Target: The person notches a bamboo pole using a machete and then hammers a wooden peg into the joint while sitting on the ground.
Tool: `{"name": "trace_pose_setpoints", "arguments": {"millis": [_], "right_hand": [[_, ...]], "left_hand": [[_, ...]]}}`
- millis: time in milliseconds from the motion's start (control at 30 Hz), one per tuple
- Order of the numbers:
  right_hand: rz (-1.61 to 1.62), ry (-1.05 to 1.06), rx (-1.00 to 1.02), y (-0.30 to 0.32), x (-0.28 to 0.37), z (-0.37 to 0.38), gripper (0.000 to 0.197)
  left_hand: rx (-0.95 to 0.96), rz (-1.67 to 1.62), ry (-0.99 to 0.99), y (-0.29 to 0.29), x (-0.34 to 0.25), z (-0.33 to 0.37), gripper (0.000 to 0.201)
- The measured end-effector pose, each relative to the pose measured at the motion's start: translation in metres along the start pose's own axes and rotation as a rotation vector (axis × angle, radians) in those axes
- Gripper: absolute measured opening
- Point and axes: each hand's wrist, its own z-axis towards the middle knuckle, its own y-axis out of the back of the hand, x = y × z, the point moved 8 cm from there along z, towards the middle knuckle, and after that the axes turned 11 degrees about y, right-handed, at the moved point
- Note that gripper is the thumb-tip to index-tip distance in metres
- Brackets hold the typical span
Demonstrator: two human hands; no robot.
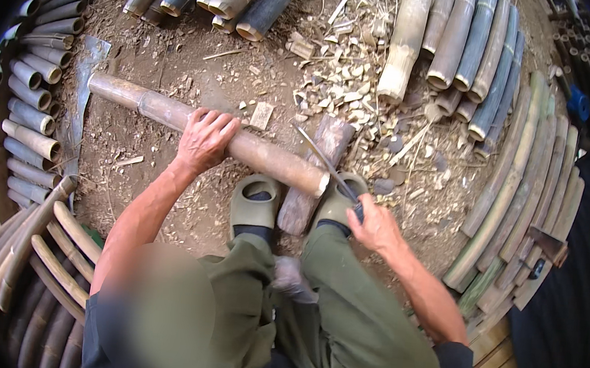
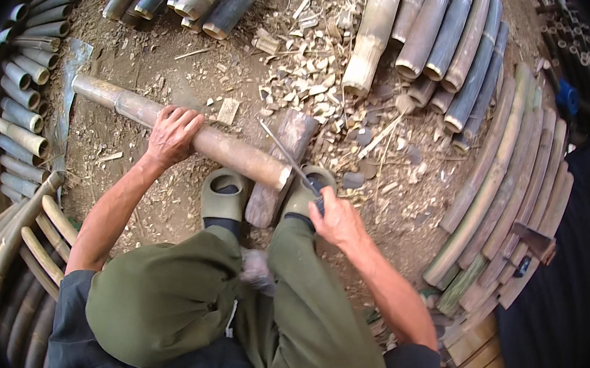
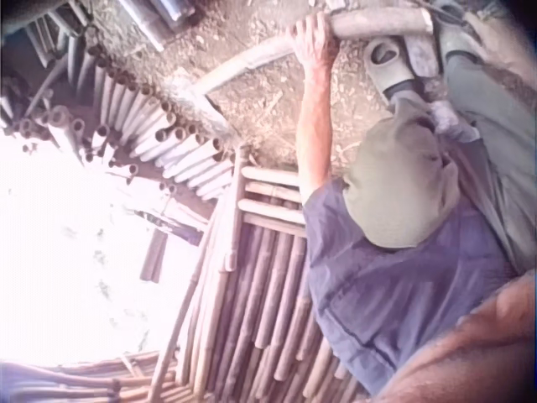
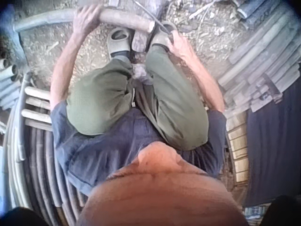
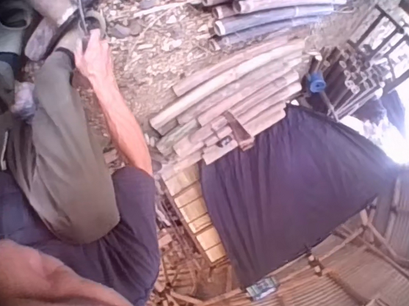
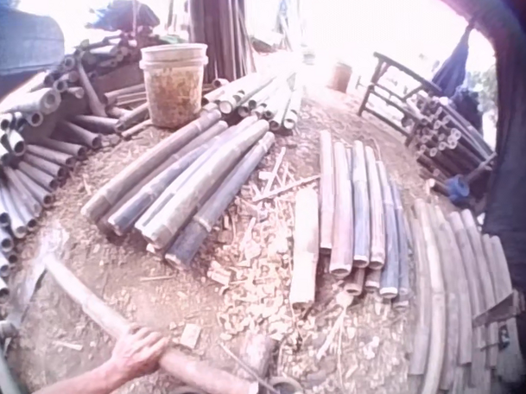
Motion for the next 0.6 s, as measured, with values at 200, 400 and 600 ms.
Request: {"name": "trace_pose_setpoints", "arguments": {"millis": [200,400,600], "right_hand": [[0.047,-0.074,-0.013,0.003,0.009,-0.019,0.034],[0.209,0.309,-0.402,0.061,0.103,-0.020,0.033],[-0.011,-0.038,-0.026,-0.007,0.009,-0.019,0.031]], "left_hand": [[0.645,0.045,0.014,-0.006,0.001,0.021,0.068],[0.628,-0.071,0.023,-0.022,0.013,0.019,0.053],[0.721,-0.061,0.053,-0.024,0.007,0.026,0.043]]}}
